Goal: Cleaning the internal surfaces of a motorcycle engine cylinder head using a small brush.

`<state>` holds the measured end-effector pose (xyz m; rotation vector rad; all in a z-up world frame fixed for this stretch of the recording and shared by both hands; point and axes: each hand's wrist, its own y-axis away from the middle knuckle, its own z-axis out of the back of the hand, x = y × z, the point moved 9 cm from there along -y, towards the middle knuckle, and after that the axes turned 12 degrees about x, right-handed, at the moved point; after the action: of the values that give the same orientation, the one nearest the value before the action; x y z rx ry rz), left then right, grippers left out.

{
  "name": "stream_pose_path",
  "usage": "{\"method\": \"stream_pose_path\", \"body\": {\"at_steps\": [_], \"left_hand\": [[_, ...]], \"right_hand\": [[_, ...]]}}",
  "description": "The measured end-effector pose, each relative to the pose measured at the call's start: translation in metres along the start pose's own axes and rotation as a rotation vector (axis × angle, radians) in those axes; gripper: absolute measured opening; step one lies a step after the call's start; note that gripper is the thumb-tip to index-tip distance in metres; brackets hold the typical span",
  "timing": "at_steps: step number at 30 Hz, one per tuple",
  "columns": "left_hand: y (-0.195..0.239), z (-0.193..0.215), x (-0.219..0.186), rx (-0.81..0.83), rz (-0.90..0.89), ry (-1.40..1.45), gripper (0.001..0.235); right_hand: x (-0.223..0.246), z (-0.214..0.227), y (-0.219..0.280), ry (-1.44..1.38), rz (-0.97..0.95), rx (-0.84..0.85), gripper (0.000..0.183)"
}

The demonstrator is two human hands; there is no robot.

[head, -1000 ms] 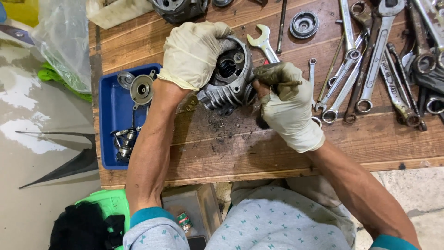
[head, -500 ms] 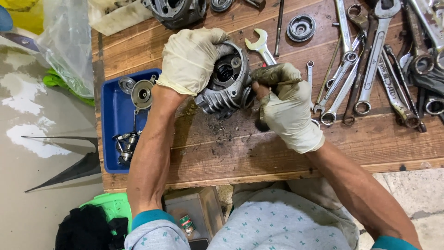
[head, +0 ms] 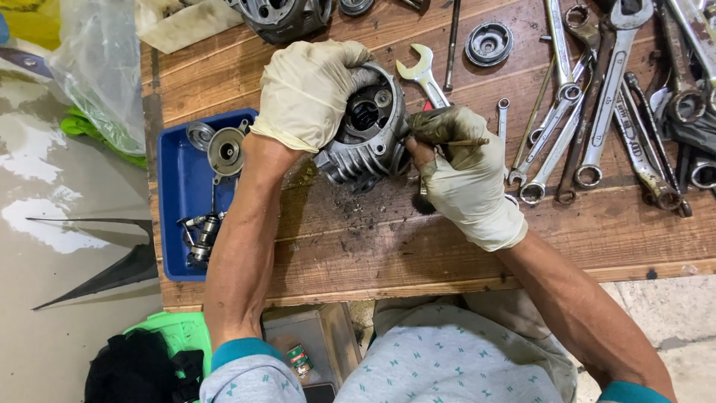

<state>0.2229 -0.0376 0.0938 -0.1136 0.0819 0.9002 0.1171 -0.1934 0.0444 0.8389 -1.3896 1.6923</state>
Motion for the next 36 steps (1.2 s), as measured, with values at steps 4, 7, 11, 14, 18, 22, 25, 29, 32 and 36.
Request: {"method": "stream_pose_path", "body": {"at_steps": [4, 7, 11, 14, 18, 22, 25, 29, 32, 36], "left_hand": [[-0.002, -0.003, 0.003, 0.013, 0.013, 0.028, 0.026], [-0.001, -0.005, 0.003, 0.01, 0.019, 0.025, 0.023], [-0.001, -0.006, 0.007, 0.012, -0.01, 0.187, 0.023], [0.001, -0.005, 0.006, 0.005, -0.004, 0.122, 0.026], [0.0, -0.006, 0.007, 0.006, 0.017, 0.138, 0.022], [-0.001, -0.007, 0.006, 0.032, 0.012, 0.11, 0.024], [0.0, -0.007, 0.006, 0.035, 0.021, 0.101, 0.024], [-0.002, -0.008, 0.007, 0.056, 0.044, 0.106, 0.023], [-0.003, -0.004, 0.008, 0.055, 0.071, 0.156, 0.023], [-0.007, -0.008, 0.011, 0.096, 0.13, 0.123, 0.024]], "right_hand": [[0.007, -0.003, -0.001, 0.112, 0.105, 0.007, 0.016], [0.014, -0.004, -0.001, 0.201, 0.175, 0.024, 0.016], [0.011, -0.005, -0.005, 0.141, 0.119, 0.069, 0.011], [0.004, -0.003, -0.004, 0.183, 0.105, 0.078, 0.014], [0.008, -0.005, -0.005, 0.193, 0.093, 0.102, 0.014], [0.021, -0.004, -0.001, 0.261, 0.194, 0.023, 0.012], [0.021, -0.006, -0.002, 0.216, 0.171, 0.065, 0.014], [0.008, -0.005, 0.0, 0.112, 0.177, 0.002, 0.015], [0.019, -0.012, 0.007, 0.187, 0.286, 0.114, 0.025], [0.026, -0.021, 0.01, 0.258, 0.39, 0.203, 0.03]]}}
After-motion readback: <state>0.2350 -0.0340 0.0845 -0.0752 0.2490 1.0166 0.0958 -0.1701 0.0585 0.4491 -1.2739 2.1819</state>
